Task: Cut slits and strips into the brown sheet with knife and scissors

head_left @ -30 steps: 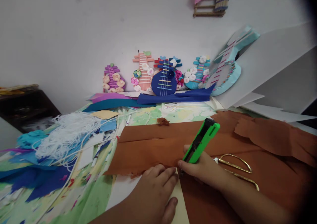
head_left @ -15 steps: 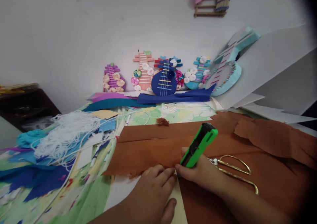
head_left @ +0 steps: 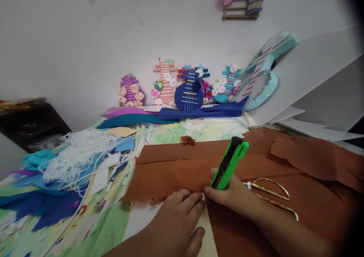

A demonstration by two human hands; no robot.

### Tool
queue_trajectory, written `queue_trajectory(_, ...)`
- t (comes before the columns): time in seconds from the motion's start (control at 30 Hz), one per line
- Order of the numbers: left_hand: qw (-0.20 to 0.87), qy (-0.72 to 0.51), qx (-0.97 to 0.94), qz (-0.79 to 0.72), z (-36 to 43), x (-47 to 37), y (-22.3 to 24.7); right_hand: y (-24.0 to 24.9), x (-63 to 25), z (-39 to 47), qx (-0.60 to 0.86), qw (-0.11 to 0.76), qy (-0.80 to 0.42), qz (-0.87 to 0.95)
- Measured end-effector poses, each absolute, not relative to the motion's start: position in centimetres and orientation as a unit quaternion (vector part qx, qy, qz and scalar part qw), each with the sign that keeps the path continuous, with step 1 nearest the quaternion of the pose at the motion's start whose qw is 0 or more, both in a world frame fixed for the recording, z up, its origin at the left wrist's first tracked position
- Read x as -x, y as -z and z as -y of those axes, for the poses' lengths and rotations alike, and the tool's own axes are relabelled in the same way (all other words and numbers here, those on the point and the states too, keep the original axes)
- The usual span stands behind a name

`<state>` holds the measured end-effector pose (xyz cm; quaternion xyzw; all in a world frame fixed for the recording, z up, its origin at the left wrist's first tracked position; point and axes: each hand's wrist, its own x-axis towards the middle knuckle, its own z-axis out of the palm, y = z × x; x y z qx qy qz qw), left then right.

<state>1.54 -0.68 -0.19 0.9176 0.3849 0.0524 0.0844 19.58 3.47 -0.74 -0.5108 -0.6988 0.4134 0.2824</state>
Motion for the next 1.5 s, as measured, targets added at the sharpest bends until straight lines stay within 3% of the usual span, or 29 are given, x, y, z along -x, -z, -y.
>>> queue_trajectory(0.27, 0.098, -0.033, -0.913, -0.394, 0.7, -1.7, -0.1, 0.6, -19.6, -3.4, 0.504, 0.278, -0.427, 0.697)
queue_trajectory(0.57, 0.094, -0.043, -0.914, -0.393, 0.7, -1.8, 0.0, 1.3, -19.3, -3.1, 0.52, 0.275, -0.364, 0.722)
queue_trajectory(0.87, 0.095, -0.064, -0.912, -0.393, 0.9, -1.5, 0.0, 0.2, -19.7, -3.3, 0.518, 0.297, -0.45, 0.664)
queue_trajectory(1.3, 0.081, -0.051, -0.918, -0.385, 1.1, -1.8, -0.3, 1.4, -19.3, -2.8, 0.531, 0.296, -0.349, 0.713)
queue_trajectory(1.5, 0.077, -0.06, -0.921, -0.378, 1.1, -1.7, -0.3, 0.6, -19.5, -2.9, 0.529, 0.288, -0.401, 0.69)
